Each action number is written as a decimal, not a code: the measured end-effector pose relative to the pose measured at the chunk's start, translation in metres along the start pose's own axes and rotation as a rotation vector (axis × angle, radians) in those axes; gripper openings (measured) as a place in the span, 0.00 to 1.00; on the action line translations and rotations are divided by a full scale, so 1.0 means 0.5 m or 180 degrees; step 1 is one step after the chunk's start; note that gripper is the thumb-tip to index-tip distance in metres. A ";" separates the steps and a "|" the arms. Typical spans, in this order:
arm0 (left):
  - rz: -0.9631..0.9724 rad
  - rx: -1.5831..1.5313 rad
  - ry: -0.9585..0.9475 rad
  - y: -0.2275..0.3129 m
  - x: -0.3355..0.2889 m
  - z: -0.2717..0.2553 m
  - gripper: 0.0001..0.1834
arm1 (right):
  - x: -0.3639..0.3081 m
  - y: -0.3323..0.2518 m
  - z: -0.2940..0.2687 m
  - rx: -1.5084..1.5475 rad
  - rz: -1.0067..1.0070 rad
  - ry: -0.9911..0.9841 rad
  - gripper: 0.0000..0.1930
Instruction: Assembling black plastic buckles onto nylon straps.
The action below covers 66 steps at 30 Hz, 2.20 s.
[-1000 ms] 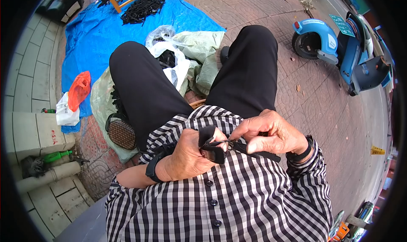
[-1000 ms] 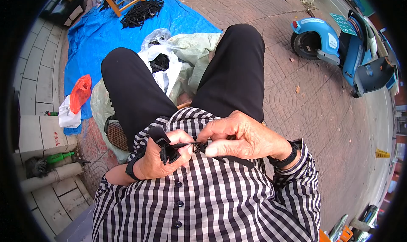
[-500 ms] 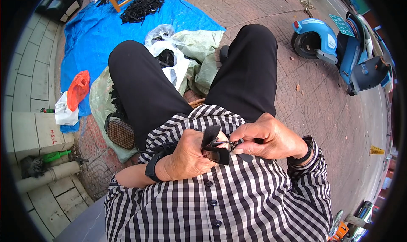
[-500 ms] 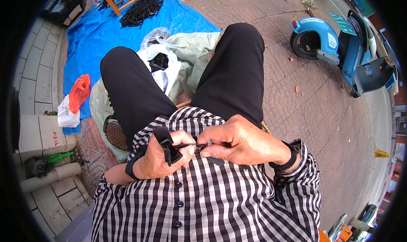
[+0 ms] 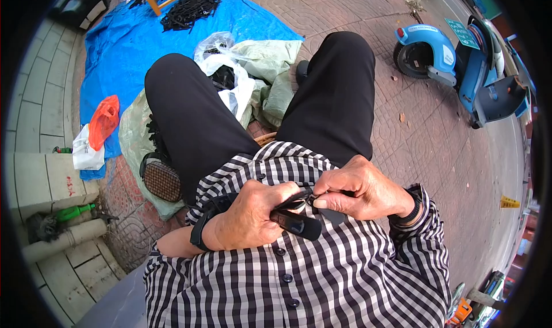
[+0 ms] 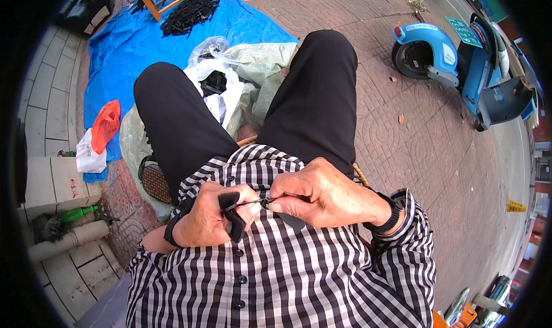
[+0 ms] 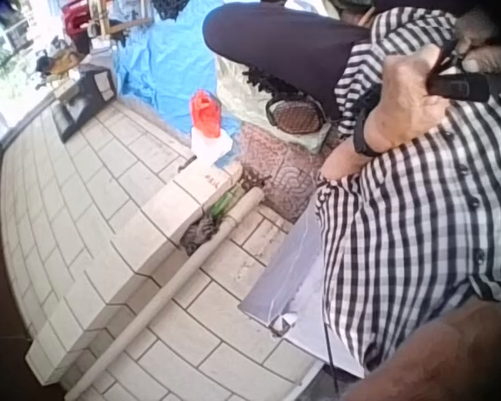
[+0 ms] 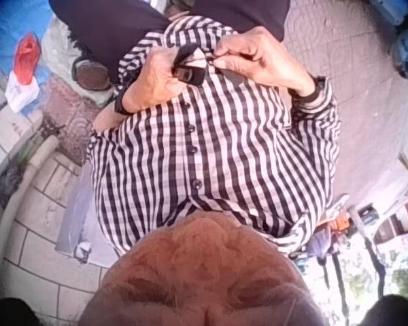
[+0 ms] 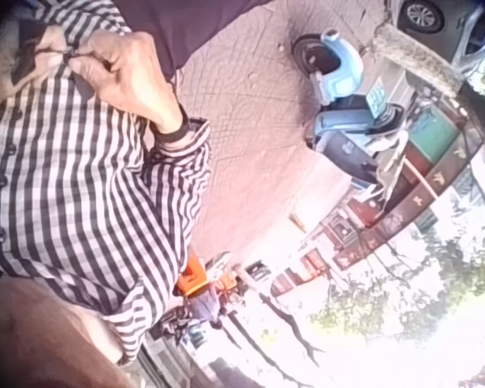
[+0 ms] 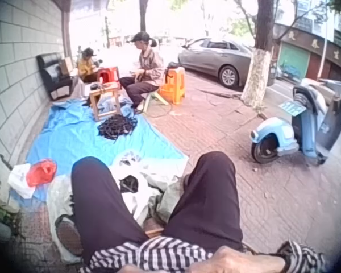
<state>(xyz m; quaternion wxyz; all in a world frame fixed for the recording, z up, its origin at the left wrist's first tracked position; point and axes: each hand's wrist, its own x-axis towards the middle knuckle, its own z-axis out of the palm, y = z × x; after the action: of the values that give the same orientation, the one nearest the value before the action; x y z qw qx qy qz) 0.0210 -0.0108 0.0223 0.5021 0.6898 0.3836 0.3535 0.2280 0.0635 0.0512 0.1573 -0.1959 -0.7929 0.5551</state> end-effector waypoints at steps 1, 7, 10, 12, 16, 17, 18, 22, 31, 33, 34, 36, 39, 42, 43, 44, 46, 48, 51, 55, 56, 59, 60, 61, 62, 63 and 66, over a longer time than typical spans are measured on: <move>-0.0003 0.0001 0.0002 -0.004 0.000 -0.001 0.07 | -0.001 -0.001 0.000 0.0090 0.0058 -0.0084 0.06; 0.0336 -0.0569 -0.0327 -0.012 -0.005 0.001 0.06 | -0.004 -0.005 0.009 0.0209 0.0104 -0.0175 0.08; 0.0402 -0.0660 -0.0270 -0.013 -0.002 0.003 0.05 | -0.004 -0.004 0.010 0.0206 0.0116 -0.0181 0.08; 0.0497 -0.0596 -0.0263 -0.013 0.003 0.000 0.05 | -0.001 -0.004 0.009 0.0192 0.0137 -0.0230 0.08; 0.0088 -0.0767 -0.0158 -0.007 0.005 -0.004 0.04 | 0.007 0.001 0.004 0.0086 0.0071 -0.0105 0.06; 0.0300 -0.0372 -0.0025 -0.014 0.004 0.002 0.02 | 0.006 0.001 0.002 0.0048 0.0168 -0.0091 0.06; 0.0334 -0.0164 -0.0032 -0.018 0.006 -0.002 0.03 | 0.012 0.000 -0.003 -0.0036 0.0203 -0.0129 0.05; 0.0701 0.0484 0.0426 -0.015 0.006 0.015 0.10 | 0.006 -0.005 -0.004 -0.0138 0.0084 0.0054 0.05; 0.0891 0.0984 0.1028 -0.025 0.009 0.024 0.21 | 0.003 0.019 0.022 0.0021 0.0240 0.0733 0.06; 0.1018 0.0999 0.1211 -0.027 0.011 0.021 0.20 | -0.001 0.028 0.022 0.0359 0.0388 0.0783 0.06; 0.1001 0.0889 0.1283 -0.034 0.015 0.021 0.16 | 0.000 0.031 0.028 0.0604 0.0421 0.0879 0.06; 0.0713 0.0644 0.1360 -0.031 0.018 0.024 0.11 | 0.003 0.049 0.035 0.1065 0.0396 0.0927 0.06; 0.0538 0.0377 0.1411 -0.024 0.019 0.026 0.10 | 0.010 0.049 0.029 0.1612 0.0556 0.0937 0.07; 0.0354 0.0278 0.1258 -0.039 0.012 0.025 0.21 | 0.011 0.052 0.024 0.2244 0.0839 0.0925 0.06; 0.0319 0.0211 0.1286 -0.034 0.015 0.025 0.20 | 0.010 0.056 0.023 0.2484 0.0949 0.0900 0.06; 0.0344 0.0296 0.1326 -0.039 0.018 0.025 0.19 | 0.012 0.060 0.023 0.2596 0.0965 0.0843 0.06; 0.0553 0.0132 0.1438 -0.049 0.019 0.030 0.16 | 0.015 0.058 0.022 0.2778 0.1015 0.0808 0.05; 0.0451 -0.0059 0.1465 -0.041 0.018 0.028 0.13 | 0.018 0.064 0.021 0.2849 0.0978 0.0783 0.05; 0.0206 -0.0700 0.1283 -0.037 0.023 0.021 0.10 | 0.025 0.067 0.019 0.2867 0.0972 0.0634 0.05; -0.0284 -0.1005 0.1099 -0.020 0.029 -0.009 0.11 | 0.045 0.065 0.009 0.2817 0.0855 0.0401 0.06; -0.0368 -0.1383 0.1042 -0.029 0.031 -0.014 0.11 | 0.054 0.064 0.004 0.2825 0.0775 0.0181 0.06; -0.0393 -0.1971 0.0967 -0.028 0.032 -0.018 0.13 | 0.074 0.069 -0.002 0.3159 0.0712 -0.0114 0.05; -0.0469 -0.2151 0.0936 -0.023 0.032 -0.021 0.14 | 0.077 0.070 0.000 0.3278 0.0815 -0.0110 0.05; -0.0543 -0.2326 0.0902 -0.019 0.031 -0.021 0.14 | 0.080 0.071 0.003 0.3283 0.0816 -0.0107 0.05; -0.0493 -0.2385 0.0844 -0.017 0.029 -0.020 0.15 | 0.080 0.071 0.007 0.3231 0.0781 -0.0186 0.05; -0.0522 -0.2402 0.0851 -0.018 0.028 -0.021 0.15 | 0.082 0.070 0.009 0.3202 0.0774 -0.0273 0.05; -0.0325 -0.2069 0.0919 -0.009 0.024 -0.031 0.14 | 0.096 0.058 -0.002 0.2244 0.0589 -0.0162 0.09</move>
<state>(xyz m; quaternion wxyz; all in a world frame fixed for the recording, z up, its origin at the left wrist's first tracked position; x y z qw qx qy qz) 0.0121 0.0074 0.0230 0.6529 0.4169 0.3520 0.5253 0.1904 0.0967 0.0260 0.1446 -0.1867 -0.5354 0.8109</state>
